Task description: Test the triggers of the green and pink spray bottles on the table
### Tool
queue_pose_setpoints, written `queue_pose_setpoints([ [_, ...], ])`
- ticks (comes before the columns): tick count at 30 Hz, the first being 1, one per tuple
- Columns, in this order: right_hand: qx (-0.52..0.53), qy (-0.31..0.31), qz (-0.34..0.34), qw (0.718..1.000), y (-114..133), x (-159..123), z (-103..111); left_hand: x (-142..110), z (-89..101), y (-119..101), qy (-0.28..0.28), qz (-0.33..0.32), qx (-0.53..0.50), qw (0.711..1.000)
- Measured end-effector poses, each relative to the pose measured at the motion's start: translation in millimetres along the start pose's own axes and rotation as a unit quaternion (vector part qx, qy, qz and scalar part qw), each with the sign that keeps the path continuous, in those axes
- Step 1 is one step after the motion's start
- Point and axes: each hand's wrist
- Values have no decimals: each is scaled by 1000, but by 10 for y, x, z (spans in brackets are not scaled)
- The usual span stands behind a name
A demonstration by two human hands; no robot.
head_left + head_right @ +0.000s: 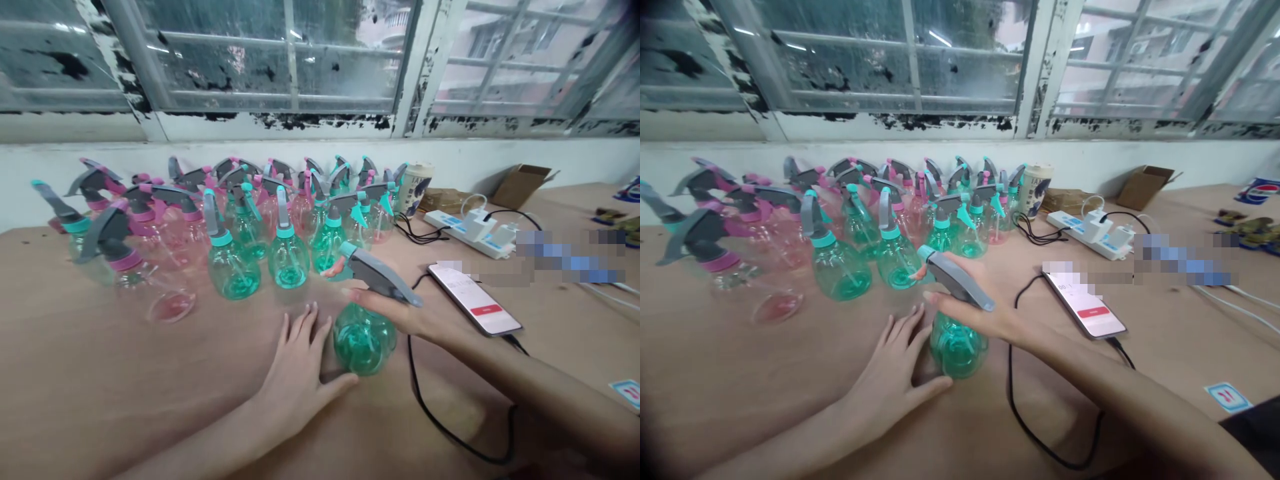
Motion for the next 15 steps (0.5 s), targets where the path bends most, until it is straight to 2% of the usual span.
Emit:
queue_pose_setpoints([
  [4,20,26,-8,999,5,59,6,5,-8,35,14,-10,7,1000],
  [8,47,29,20,998,-101,107,-9,80,47,115,31,-28,-9,999],
  [15,-36,24,-3,999,-82,89,92,202,231,366,82,-55,-28,995],
])
Point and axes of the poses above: each hand's wrist, its own x-axis towards the middle knuckle, its own z-axis out of the back of the hand, y = z × x, and after that the axes turned 5 degrees about -x, right-handed
